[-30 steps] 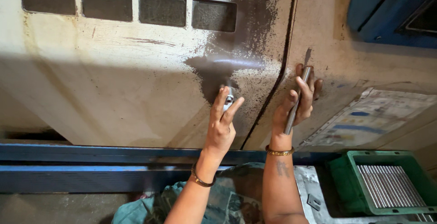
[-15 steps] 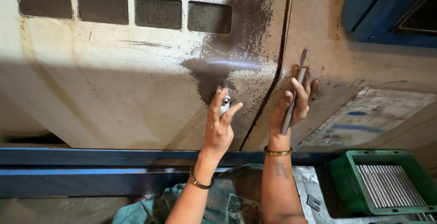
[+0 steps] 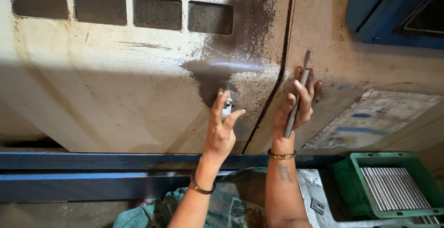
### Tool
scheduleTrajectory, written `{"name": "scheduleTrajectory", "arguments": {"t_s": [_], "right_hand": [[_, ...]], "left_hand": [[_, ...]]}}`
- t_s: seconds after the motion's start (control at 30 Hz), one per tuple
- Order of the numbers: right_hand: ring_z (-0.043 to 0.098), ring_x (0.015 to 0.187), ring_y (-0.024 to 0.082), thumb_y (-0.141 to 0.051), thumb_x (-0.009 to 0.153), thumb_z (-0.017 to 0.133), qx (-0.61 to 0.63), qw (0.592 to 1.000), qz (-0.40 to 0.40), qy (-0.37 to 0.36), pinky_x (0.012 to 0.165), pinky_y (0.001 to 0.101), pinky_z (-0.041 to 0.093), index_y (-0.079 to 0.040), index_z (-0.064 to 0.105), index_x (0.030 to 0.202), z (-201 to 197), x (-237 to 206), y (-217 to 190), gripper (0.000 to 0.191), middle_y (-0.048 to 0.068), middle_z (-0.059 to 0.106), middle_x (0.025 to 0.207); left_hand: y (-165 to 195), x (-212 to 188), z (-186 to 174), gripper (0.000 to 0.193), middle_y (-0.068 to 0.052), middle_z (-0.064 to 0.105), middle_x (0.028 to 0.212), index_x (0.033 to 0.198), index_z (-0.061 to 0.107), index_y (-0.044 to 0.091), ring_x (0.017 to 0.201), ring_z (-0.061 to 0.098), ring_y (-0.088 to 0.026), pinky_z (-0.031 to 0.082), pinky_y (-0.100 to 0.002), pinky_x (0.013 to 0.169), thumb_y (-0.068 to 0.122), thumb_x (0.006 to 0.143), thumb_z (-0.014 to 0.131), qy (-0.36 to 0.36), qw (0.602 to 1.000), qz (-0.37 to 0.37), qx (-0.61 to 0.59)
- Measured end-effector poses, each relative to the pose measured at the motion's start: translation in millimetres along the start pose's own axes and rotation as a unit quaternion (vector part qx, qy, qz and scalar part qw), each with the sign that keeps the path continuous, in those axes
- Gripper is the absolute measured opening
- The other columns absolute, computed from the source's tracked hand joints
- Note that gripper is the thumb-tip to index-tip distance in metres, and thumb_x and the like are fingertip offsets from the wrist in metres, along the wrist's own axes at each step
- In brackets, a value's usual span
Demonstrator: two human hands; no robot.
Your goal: The person repeatedly cleans cylindrical metal rods by inserting them into a port on a machine, wiping them with a cloth, and returning them to a green tray. The person opens and closes the machine door during the process.
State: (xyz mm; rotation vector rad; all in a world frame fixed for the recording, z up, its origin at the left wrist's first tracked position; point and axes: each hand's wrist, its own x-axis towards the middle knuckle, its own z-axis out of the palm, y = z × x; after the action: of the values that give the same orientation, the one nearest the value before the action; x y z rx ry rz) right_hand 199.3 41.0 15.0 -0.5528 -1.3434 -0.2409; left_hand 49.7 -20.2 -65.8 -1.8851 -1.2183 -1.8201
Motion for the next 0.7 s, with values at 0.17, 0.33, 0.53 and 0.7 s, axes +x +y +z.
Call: {"name": "scheduleTrajectory", "arguments": {"t_s": [0.17, 0.33, 0.53, 0.7], "right_hand": [[0.052, 0.147, 0.029, -0.045, 0.115, 0.043, -0.014, 1.000, 0.003, 0.001, 0.133, 0.0429, 0.019, -0.009, 0.061, 0.122, -0.2, 0.1, 0.2, 0.041, 0.018, 0.071, 0.133], [0.053, 0.147, 0.028, -0.044, 0.115, 0.043, -0.013, 1.000, 0.002, 0.000, 0.134, 0.0420, 0.020, -0.009, 0.060, 0.122, -0.4, -0.9, 1.4, 0.040, 0.017, 0.071, 0.133], [0.053, 0.146, 0.027, -0.042, 0.114, 0.048, 0.027, 1.000, 0.001, 0.009, 0.134, 0.0408, 0.019, -0.008, 0.062, 0.124, 2.4, -0.9, 5.8, 0.037, 0.020, 0.070, 0.134], [0.053, 0.146, 0.026, -0.042, 0.113, 0.048, 0.033, 0.999, 0.002, 0.012, 0.134, 0.0405, 0.019, -0.008, 0.062, 0.123, 2.5, -0.9, 7.7, 0.038, 0.019, 0.070, 0.133]], "left_hand": [[1.1, 0.3, -0.1, 0.047, -0.013, 0.037, 0.161, 0.118, 0.072, 0.012, 0.154, 0.035, -0.035, 0.034, -0.048, 0.129, -0.019, 0.087, 0.057, -0.006, 1.000, -0.006, 0.002], [0.8, 0.2, -0.3, 0.046, -0.013, 0.038, 0.161, 0.118, 0.071, 0.013, 0.154, 0.035, -0.035, 0.034, -0.048, 0.129, -0.019, 0.087, 0.058, -0.004, 1.000, -0.004, -0.002], [-1.1, -1.9, 1.1, 0.046, -0.013, 0.037, 0.162, 0.117, 0.071, 0.013, 0.155, 0.034, -0.035, 0.034, -0.048, 0.130, -0.019, 0.087, 0.057, -0.008, 1.000, -0.007, 0.001], [-2.3, -3.2, 3.2, 0.044, -0.012, 0.036, 0.163, 0.117, 0.072, 0.013, 0.155, 0.033, -0.034, 0.034, -0.047, 0.130, -0.018, 0.089, 0.059, -0.006, 1.000, -0.006, 0.002]]}}
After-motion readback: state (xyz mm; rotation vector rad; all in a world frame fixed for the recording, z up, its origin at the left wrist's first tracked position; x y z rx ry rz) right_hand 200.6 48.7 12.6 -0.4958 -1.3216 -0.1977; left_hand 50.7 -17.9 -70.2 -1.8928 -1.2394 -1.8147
